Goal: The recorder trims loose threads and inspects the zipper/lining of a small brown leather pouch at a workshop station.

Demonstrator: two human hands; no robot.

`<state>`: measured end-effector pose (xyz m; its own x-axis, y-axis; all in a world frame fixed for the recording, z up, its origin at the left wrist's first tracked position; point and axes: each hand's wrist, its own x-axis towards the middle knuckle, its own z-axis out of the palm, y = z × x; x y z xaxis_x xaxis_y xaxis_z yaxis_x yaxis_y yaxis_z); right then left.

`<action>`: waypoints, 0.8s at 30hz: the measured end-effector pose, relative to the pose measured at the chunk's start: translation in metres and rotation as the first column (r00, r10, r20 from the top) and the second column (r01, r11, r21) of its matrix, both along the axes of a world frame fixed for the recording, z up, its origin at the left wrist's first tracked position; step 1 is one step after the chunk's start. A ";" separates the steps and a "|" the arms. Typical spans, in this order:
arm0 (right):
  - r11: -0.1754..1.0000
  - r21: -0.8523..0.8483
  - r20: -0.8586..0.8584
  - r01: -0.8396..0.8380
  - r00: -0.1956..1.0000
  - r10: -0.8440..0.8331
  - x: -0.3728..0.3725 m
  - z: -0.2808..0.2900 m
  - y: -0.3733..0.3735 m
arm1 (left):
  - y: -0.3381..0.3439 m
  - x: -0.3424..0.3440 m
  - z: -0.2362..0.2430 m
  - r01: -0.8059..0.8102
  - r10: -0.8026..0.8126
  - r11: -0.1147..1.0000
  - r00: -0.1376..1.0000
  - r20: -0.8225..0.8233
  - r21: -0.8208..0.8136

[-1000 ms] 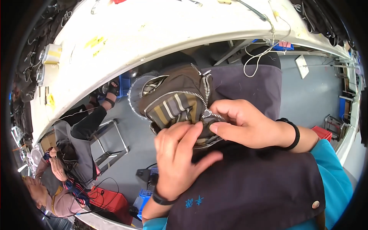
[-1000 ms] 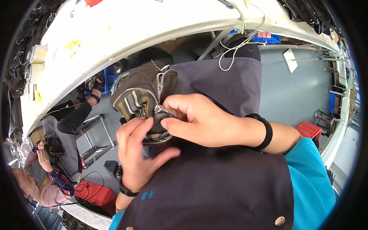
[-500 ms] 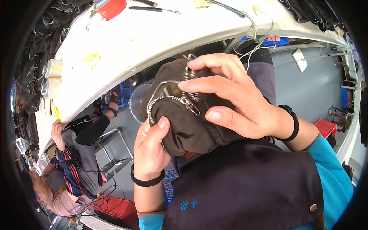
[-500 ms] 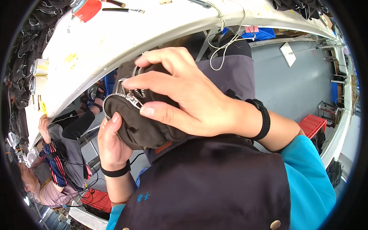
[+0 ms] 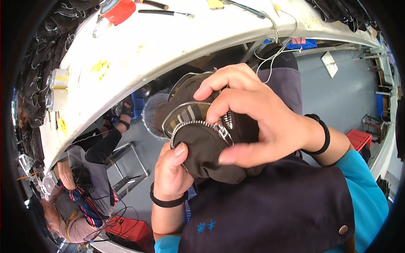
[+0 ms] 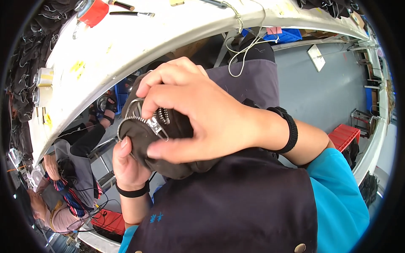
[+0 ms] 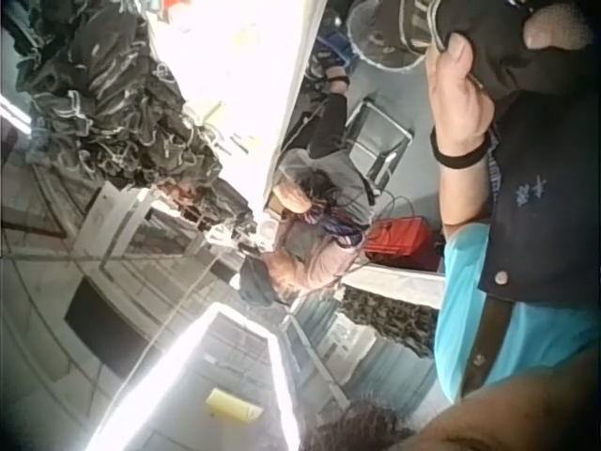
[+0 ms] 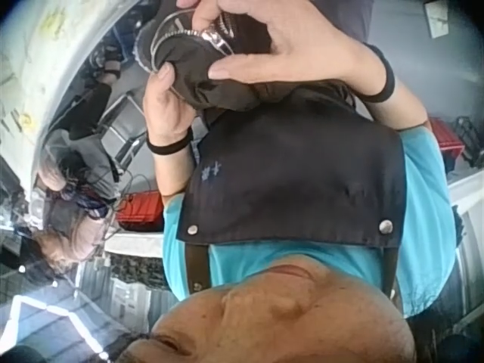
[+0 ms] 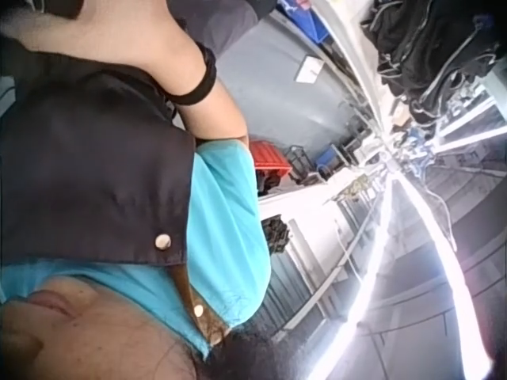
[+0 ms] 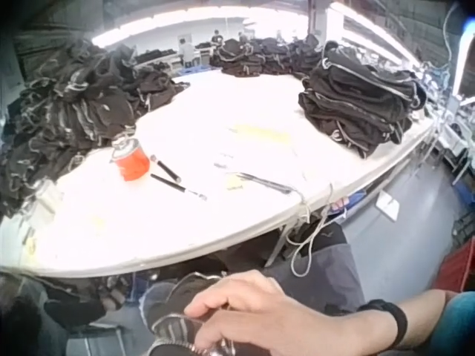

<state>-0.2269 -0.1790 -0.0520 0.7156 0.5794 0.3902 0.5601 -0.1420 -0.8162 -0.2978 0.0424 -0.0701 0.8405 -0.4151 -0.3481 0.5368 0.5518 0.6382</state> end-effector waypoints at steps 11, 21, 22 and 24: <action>1.000 -0.017 0.061 -0.003 0.998 0.004 -0.016 0.008 -0.006 | -0.013 -0.007 0.004 -0.064 0.049 0.986 0.994 0.102 0.155; 0.998 -0.048 0.126 0.032 0.992 -0.026 -0.018 0.009 -0.004 | -0.021 -0.005 0.014 -0.096 0.089 0.981 0.995 0.044 0.166; 0.999 -0.047 0.055 0.012 0.998 -0.009 -0.017 0.014 -0.004 | -0.021 -0.005 0.013 -0.095 0.089 0.982 0.995 0.047 0.164; 0.999 -0.047 -0.015 -0.009 1.000 0.008 -0.016 0.014 -0.002 | -0.024 -0.005 0.016 -0.079 0.048 0.971 0.990 0.136 0.228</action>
<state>-0.2429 -0.1808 -0.0377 0.7161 0.6029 0.3517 0.5492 -0.1756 -0.8171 -0.3032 0.0183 -0.0539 0.9064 -0.2801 -0.3163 0.4109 0.4108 0.8139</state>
